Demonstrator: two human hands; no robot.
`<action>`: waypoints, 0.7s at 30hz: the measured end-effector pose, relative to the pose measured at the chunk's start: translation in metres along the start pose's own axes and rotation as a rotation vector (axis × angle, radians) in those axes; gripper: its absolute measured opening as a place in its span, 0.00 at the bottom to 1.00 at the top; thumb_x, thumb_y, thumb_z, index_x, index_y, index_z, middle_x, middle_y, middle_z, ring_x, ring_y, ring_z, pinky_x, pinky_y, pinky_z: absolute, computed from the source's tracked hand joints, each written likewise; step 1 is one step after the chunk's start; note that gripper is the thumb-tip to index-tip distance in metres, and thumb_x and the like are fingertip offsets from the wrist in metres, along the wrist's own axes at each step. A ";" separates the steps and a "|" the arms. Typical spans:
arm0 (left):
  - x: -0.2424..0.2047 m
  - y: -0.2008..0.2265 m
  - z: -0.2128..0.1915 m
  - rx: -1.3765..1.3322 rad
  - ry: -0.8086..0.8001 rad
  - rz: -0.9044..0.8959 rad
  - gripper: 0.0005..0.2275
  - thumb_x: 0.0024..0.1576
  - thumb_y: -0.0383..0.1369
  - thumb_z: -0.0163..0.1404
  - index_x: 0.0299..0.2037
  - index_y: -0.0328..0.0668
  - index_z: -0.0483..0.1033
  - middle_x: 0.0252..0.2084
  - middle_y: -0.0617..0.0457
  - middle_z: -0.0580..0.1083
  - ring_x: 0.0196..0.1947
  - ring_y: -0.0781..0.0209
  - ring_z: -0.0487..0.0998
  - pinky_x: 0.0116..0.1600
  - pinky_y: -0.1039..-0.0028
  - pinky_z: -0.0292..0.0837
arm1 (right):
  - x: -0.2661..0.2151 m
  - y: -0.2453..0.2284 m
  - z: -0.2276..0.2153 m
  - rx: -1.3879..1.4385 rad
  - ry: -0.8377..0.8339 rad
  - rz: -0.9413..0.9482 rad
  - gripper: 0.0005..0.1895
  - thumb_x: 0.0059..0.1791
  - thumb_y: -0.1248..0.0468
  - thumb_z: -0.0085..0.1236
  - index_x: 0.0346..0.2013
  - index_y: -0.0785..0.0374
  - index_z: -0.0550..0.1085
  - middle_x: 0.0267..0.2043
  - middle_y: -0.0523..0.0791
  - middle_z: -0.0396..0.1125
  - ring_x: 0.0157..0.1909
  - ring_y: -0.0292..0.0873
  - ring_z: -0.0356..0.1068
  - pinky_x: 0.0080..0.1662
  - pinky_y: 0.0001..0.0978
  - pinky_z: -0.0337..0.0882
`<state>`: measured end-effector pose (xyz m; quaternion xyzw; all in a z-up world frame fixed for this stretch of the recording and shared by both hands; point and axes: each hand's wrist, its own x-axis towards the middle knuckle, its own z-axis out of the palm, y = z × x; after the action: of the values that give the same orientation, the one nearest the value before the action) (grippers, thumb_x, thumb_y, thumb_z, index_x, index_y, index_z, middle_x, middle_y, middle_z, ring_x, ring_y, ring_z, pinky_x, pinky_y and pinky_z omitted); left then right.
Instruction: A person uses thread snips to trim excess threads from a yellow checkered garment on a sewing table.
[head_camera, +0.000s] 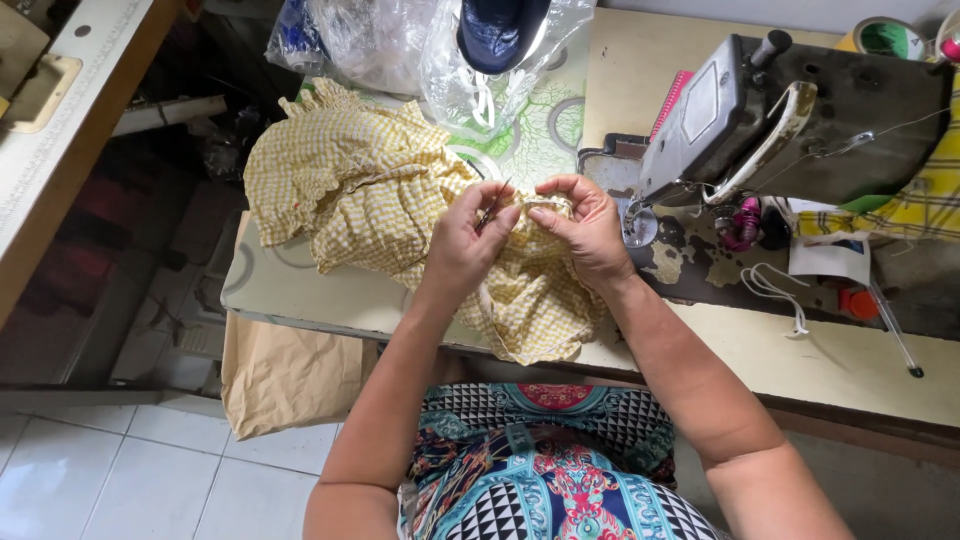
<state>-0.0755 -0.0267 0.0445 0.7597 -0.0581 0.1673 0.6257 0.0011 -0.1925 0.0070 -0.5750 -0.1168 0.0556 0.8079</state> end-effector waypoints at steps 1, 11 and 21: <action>0.005 -0.007 0.001 0.000 0.001 0.000 0.13 0.61 0.41 0.55 0.50 0.43 0.77 0.34 0.45 0.78 0.38 0.59 0.77 0.46 0.65 0.75 | 0.000 -0.002 -0.001 0.000 -0.001 0.000 0.18 0.42 0.73 0.72 0.44 0.66 0.75 0.36 0.41 0.75 0.36 0.31 0.78 0.38 0.20 0.81; 0.022 -0.041 0.007 0.022 -0.012 0.076 0.06 0.60 0.35 0.57 0.39 0.43 0.80 0.31 0.49 0.76 0.37 0.60 0.77 0.46 0.70 0.72 | 0.005 0.000 -0.008 -0.077 -0.089 -0.054 0.15 0.44 0.73 0.70 0.44 0.68 0.77 0.36 0.42 0.75 0.37 0.31 0.76 0.41 0.21 0.80; -0.022 -0.002 0.019 0.340 0.010 0.123 0.16 0.67 0.40 0.44 0.63 0.45 0.68 0.35 0.48 0.70 0.33 0.42 0.79 0.40 0.54 0.79 | 0.012 0.019 -0.020 0.108 -0.035 0.023 0.14 0.46 0.74 0.65 0.46 0.68 0.74 0.38 0.48 0.76 0.38 0.41 0.79 0.40 0.30 0.81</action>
<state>-0.0923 -0.0478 0.0318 0.8488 -0.0721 0.2165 0.4769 0.0182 -0.2018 -0.0154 -0.5306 -0.1214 0.0813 0.8350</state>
